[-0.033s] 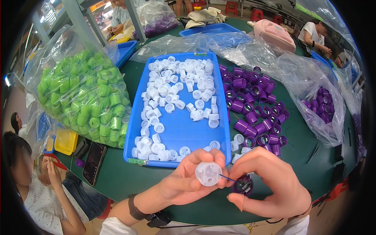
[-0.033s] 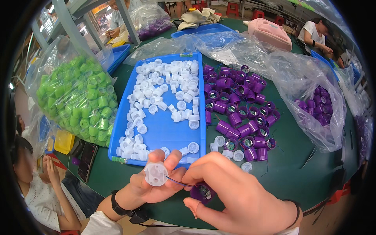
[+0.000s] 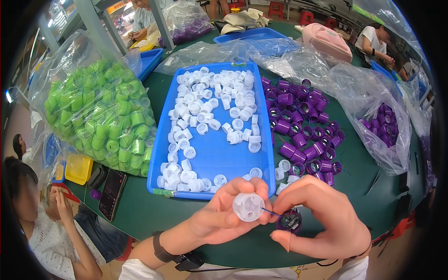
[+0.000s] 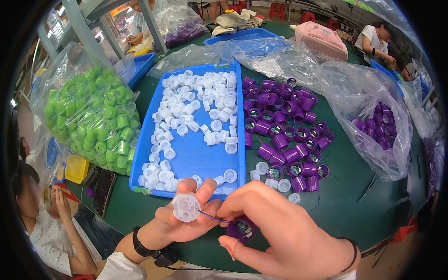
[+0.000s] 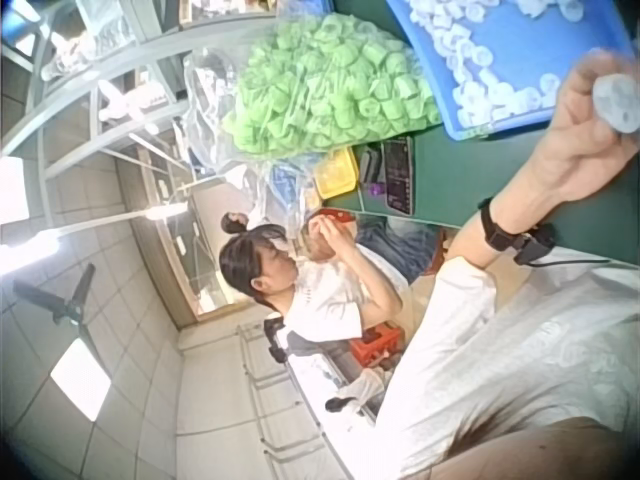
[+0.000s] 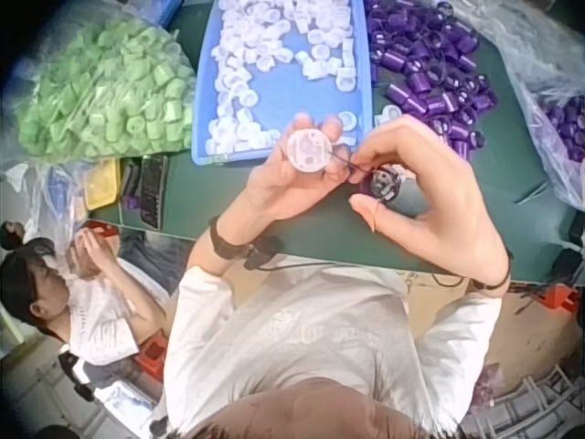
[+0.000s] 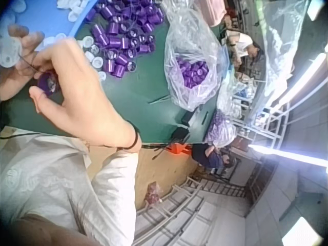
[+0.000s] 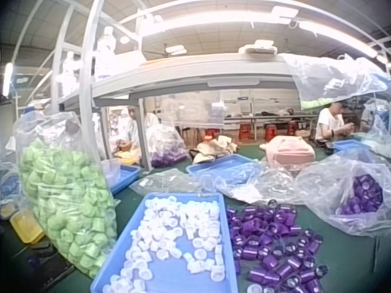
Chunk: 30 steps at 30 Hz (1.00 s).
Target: Assembling small white and purple plastic cap components at a workshop table.
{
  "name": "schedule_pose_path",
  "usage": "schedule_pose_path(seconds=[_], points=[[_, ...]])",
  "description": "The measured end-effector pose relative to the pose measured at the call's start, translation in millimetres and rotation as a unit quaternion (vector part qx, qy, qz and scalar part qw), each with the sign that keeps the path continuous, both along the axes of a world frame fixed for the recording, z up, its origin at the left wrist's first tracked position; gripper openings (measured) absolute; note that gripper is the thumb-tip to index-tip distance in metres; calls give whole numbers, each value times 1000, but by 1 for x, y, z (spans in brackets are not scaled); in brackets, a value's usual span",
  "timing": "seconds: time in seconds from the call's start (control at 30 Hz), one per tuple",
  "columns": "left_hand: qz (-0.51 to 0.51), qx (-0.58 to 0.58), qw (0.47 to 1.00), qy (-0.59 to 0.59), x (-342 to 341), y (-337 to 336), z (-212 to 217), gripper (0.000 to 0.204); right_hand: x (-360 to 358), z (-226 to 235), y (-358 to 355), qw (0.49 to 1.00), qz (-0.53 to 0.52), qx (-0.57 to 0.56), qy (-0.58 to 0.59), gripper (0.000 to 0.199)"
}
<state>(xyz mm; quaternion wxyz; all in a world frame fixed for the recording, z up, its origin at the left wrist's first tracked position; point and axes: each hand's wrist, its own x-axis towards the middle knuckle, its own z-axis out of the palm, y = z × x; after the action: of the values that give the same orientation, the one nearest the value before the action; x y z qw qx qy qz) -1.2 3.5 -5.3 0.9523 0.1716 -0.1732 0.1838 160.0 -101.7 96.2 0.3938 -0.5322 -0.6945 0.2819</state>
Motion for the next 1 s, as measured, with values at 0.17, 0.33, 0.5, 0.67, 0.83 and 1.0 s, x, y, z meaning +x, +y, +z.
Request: schedule_pose_path(seconds=[0.17,0.33,0.5,0.67,0.83,1.0], points=[[-4,-19,1000,13,-2,0,-1,44,3,-3,-1,990,4,-76,119,38],[-1,-23,1000,-12,0,1,-2,44,7,-3,0,987,42,-81,133,44],[-10,-24,1000,-5,0,1,-3,43,10,-4,1,983,59,-100,145,44],[-10,0,1000,-5,1,1,-5,44,14,-1,2,987,74,-112,85,29],[-8,7,1000,-12,2,1,-4,44,12,-3,2,983,71,-122,118,17],[-11,7,1000,-7,0,1,-4,44,14,-1,3,978,93,-131,134,17]])
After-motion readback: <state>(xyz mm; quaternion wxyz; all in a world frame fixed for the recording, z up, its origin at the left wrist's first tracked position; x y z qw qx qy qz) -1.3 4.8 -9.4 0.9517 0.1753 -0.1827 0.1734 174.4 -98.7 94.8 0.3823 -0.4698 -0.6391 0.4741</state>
